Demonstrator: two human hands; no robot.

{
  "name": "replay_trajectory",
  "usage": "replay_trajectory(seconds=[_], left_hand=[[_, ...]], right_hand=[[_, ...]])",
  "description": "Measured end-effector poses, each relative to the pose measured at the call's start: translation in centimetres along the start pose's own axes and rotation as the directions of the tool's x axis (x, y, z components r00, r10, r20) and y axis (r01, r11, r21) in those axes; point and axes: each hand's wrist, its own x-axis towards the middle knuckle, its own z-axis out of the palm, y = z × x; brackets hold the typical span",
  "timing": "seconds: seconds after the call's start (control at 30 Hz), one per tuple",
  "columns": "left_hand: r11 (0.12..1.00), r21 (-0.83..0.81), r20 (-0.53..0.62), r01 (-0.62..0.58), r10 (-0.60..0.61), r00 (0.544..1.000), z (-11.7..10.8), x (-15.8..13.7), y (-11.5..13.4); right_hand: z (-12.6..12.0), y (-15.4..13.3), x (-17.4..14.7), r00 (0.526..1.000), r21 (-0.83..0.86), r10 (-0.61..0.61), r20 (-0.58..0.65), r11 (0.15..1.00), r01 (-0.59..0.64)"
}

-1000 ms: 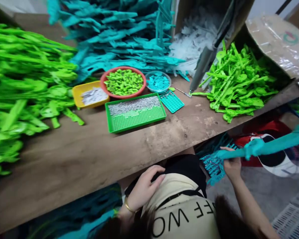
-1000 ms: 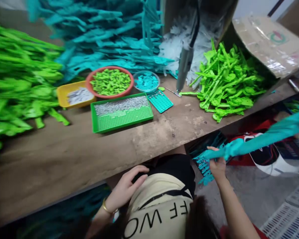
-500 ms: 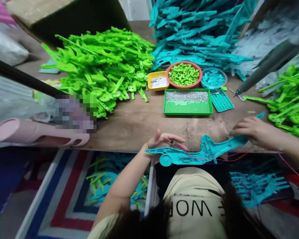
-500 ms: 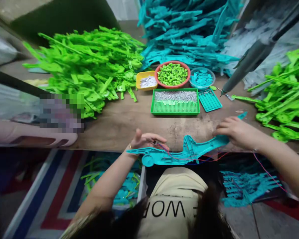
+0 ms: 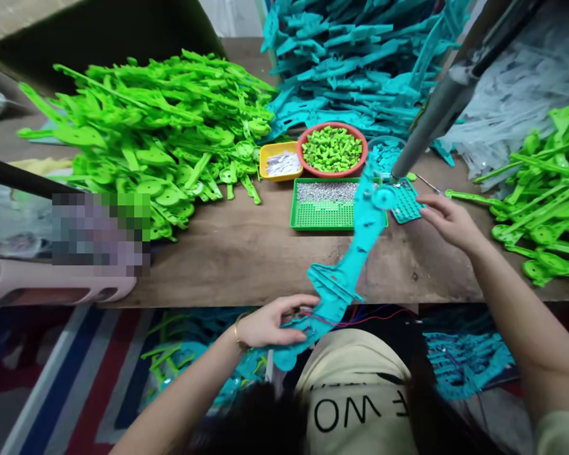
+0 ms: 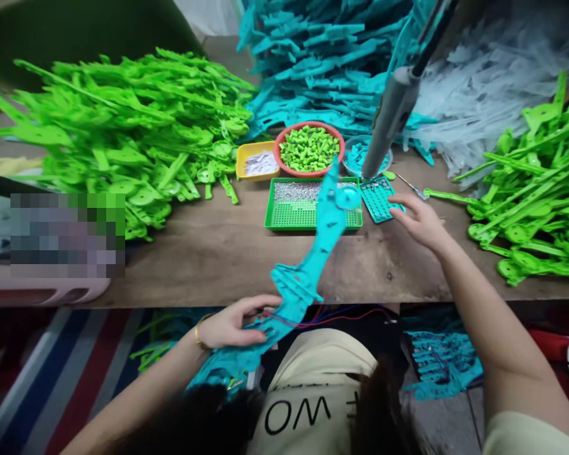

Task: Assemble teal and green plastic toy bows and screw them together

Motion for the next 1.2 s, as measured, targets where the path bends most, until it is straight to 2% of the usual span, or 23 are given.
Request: replay_trajectory(seconds=[0.07,0.13,0.23,0.33,0.4,0.47,0.57,0.67,0.8,0.93,1.0,1.07,1.13,1.2], left_hand=[[0.983,-0.182,-0.023,-0.027,0.024,0.999,-0.2,-0.3,0.6],[0.938,-0.323,-0.077,-0.123,0.104,0.992,0.1,0.8,1.6],[0.876,-0.405,-0.209,-0.261,0.189,0.959,0.6,4.2,3.7],[0.865,-0.372,-0.316,-0.338,0.225,0.922,1.0,8.8,5.5],[0.86,-0.349,-0.364,-0.371,0.24,0.9,1.3,11.9,6.3],[0.851,-0.343,-0.415,-0.398,0.243,0.877,1.7,14.9,6.7],[0.839,-0.361,-0.465,-0.406,0.215,0.859,2.3,18.1,6.4],[0.852,-0.393,-0.433,-0.345,0.159,0.887,2.5,19.4,5.6],[0.856,-0.406,-0.383,-0.32,0.158,0.91,2.4,19.3,4.8],[0.825,-0.47,-0.379,-0.312,0.131,0.916,2.5,19.3,4.4],[0.824,-0.482,-0.376,-0.297,0.112,0.92,2.6,19.5,4.2],[0.847,-0.429,-0.415,-0.314,0.124,0.901,2.8,19.8,3.8],[0.88,-0.291,-0.499,-0.374,0.194,0.845,2.8,20.1,3.4],[0.897,-0.128,-0.56,-0.423,0.287,0.777,2.7,20.3,2.8]], right_hand=[[1.8,2.2,-0.7,0.998,-0.146,0.032,0.06,0.989,-0.023],[3.8,2.6,-1.8,0.993,-0.251,0.006,0.116,0.968,0.024],[5.9,0.5,-4.1,0.995,-0.363,-0.037,0.091,0.929,0.067],[6.3,-1.9,-5.6,0.995,-0.376,-0.01,0.096,0.925,0.045],[6.0,-2.3,-5.2,0.995,-0.344,0.063,0.071,0.938,-0.035],[5.6,-1.6,-3.7,0.986,-0.337,0.166,-0.031,0.927,-0.166],[5.4,0.5,-1.1,0.938,-0.353,0.287,-0.193,0.872,-0.339],[5.6,2.1,0.2,0.901,-0.325,0.352,-0.255,0.846,-0.422],[5.5,3.2,0.2,0.88,-0.239,0.376,-0.291,0.862,-0.447],[4.9,1.8,-0.4,0.852,-0.153,0.399,-0.339,0.87,-0.469],[5.0,-0.8,-1.0,0.849,-0.093,0.368,-0.38,0.898,-0.43],[5.7,-4.1,-1.8,0.895,-0.022,0.233,-0.381,0.965,-0.261],[7.0,-7.3,-2.4,0.957,-0.033,0.017,-0.289,0.999,-0.027],[8.4,-9.6,-2.6,0.963,-0.079,-0.133,-0.234,0.99,0.118]])
